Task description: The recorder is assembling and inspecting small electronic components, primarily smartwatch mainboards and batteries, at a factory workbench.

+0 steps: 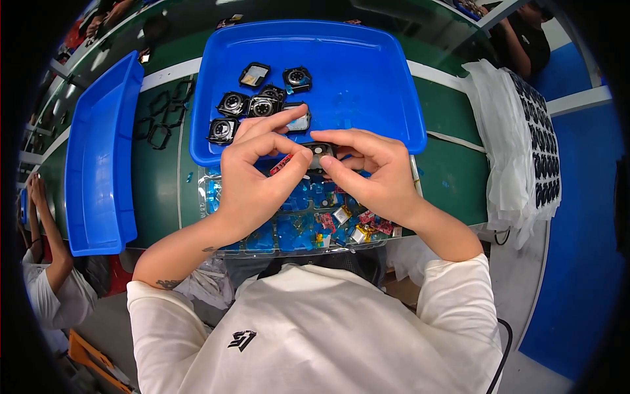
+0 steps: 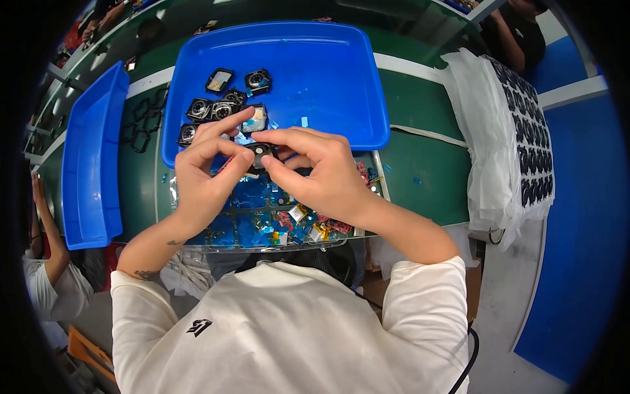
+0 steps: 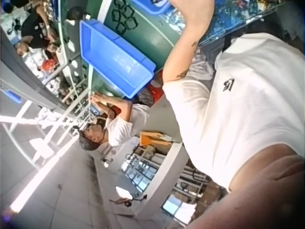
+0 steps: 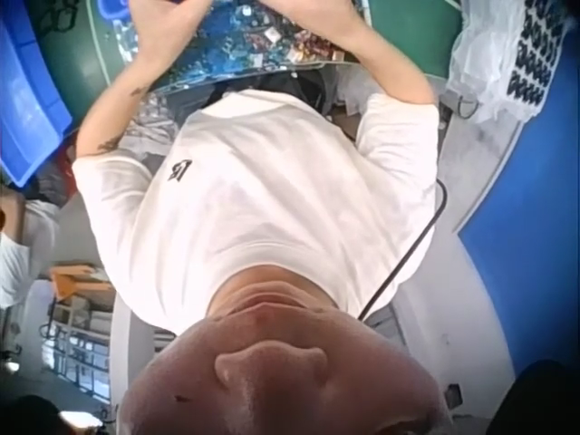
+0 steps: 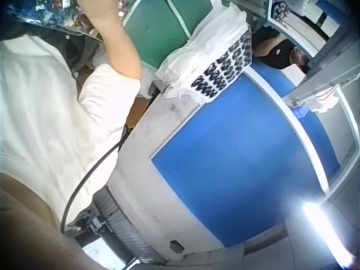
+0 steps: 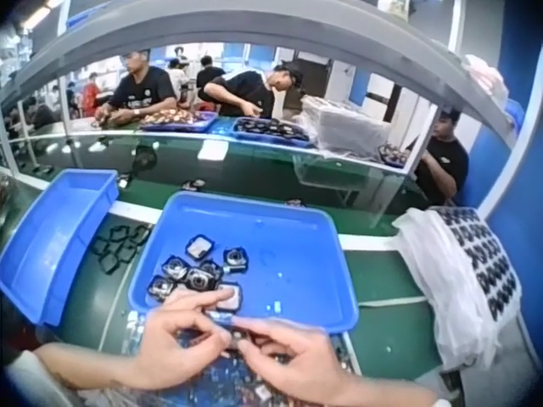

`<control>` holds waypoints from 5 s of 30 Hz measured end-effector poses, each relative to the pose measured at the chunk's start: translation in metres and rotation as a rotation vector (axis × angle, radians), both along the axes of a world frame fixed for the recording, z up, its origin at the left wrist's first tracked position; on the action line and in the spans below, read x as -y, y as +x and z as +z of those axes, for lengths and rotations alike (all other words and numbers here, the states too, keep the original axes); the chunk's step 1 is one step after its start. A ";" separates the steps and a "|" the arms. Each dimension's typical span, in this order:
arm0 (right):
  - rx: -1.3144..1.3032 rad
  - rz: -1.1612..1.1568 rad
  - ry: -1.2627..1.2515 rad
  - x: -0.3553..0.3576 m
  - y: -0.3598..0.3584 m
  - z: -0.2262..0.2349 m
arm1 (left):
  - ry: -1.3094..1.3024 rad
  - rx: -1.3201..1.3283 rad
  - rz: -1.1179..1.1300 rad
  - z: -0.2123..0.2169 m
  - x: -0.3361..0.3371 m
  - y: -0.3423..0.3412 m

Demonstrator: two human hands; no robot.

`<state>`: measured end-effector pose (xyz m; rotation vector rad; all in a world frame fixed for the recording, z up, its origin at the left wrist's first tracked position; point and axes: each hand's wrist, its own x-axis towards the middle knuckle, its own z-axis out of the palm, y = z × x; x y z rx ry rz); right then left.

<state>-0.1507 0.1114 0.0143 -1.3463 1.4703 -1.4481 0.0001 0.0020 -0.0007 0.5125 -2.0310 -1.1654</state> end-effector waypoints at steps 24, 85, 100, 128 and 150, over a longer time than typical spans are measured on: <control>-0.001 -0.186 -0.145 0.001 -0.010 -0.010 | 0.186 -0.006 -0.029 0.008 -0.003 0.002; -0.742 -0.014 -0.169 0.019 -0.112 0.041 | 0.272 -0.055 -0.143 -0.004 -0.001 0.007; -1.104 0.175 -0.128 -0.032 -0.038 0.005 | 0.014 -0.017 -0.183 -0.002 -0.007 -0.002; -0.579 0.064 -0.128 -0.009 -0.024 0.015 | -0.129 0.012 -0.189 0.008 -0.006 0.000; -0.510 0.094 -0.258 -0.010 -0.034 -0.002 | -0.198 -0.008 -0.233 0.003 0.000 -0.003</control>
